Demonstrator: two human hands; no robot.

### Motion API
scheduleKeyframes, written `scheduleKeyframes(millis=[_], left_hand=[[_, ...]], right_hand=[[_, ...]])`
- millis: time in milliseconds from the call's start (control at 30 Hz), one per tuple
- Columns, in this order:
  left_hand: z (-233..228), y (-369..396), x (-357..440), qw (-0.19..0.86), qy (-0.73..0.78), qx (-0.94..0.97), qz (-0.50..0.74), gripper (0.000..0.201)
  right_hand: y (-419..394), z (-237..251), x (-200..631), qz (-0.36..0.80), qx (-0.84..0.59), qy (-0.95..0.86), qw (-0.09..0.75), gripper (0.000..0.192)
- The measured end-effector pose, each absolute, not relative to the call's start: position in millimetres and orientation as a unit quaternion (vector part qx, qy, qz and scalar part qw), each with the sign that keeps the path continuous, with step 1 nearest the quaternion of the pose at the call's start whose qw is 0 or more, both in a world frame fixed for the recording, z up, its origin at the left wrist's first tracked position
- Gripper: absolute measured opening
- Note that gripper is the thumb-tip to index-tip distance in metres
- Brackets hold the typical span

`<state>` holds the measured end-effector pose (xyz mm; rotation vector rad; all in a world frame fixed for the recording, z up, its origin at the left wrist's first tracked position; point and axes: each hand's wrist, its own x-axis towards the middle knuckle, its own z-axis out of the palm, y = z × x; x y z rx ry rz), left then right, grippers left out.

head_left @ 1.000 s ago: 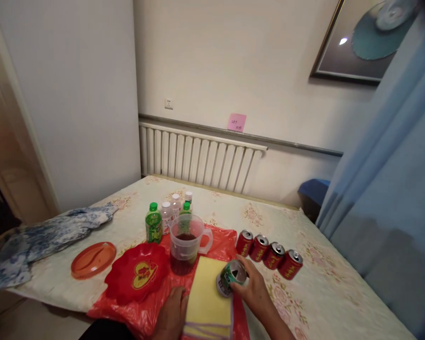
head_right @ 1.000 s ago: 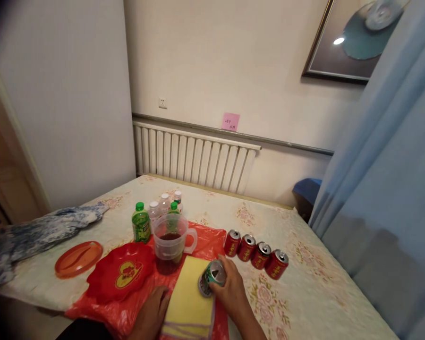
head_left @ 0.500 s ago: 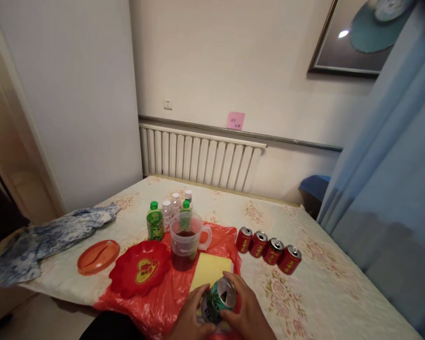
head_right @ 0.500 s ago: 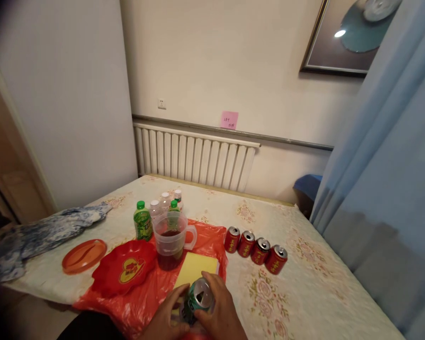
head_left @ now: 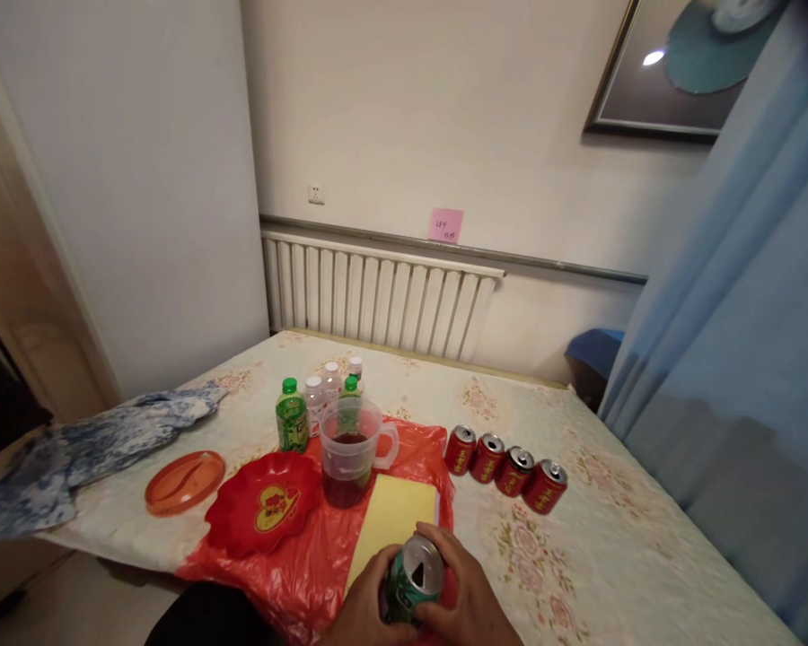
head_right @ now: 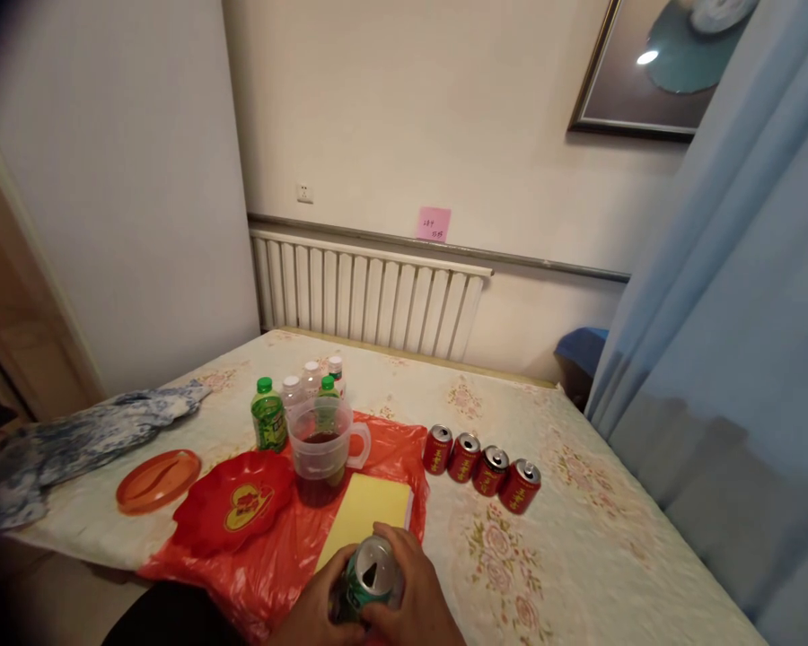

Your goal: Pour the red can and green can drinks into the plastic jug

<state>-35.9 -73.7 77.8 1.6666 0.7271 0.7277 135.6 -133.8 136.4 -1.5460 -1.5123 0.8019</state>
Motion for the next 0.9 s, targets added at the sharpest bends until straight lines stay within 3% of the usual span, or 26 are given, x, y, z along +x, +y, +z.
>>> scheduleKeyframes(millis=[200,500,900], left_hand=[[81.6,-77.3,-37.9,0.588,0.315,0.656,0.354,0.070],[103.2,-80.2,-50.5,0.650,0.292,0.613,0.343,0.073],[119.8,-84.4,-54.6,0.650,0.301,0.609,0.340,0.070]], right_hand=[[-134.3,143.1,124.0,0.366,-0.617,-0.551,0.427,0.089],[-134.3,141.5,115.2,0.365,-0.609,-0.535,0.458,0.084],[-134.8,135.0,118.3,0.399,-0.575,-0.535,0.473,0.083]])
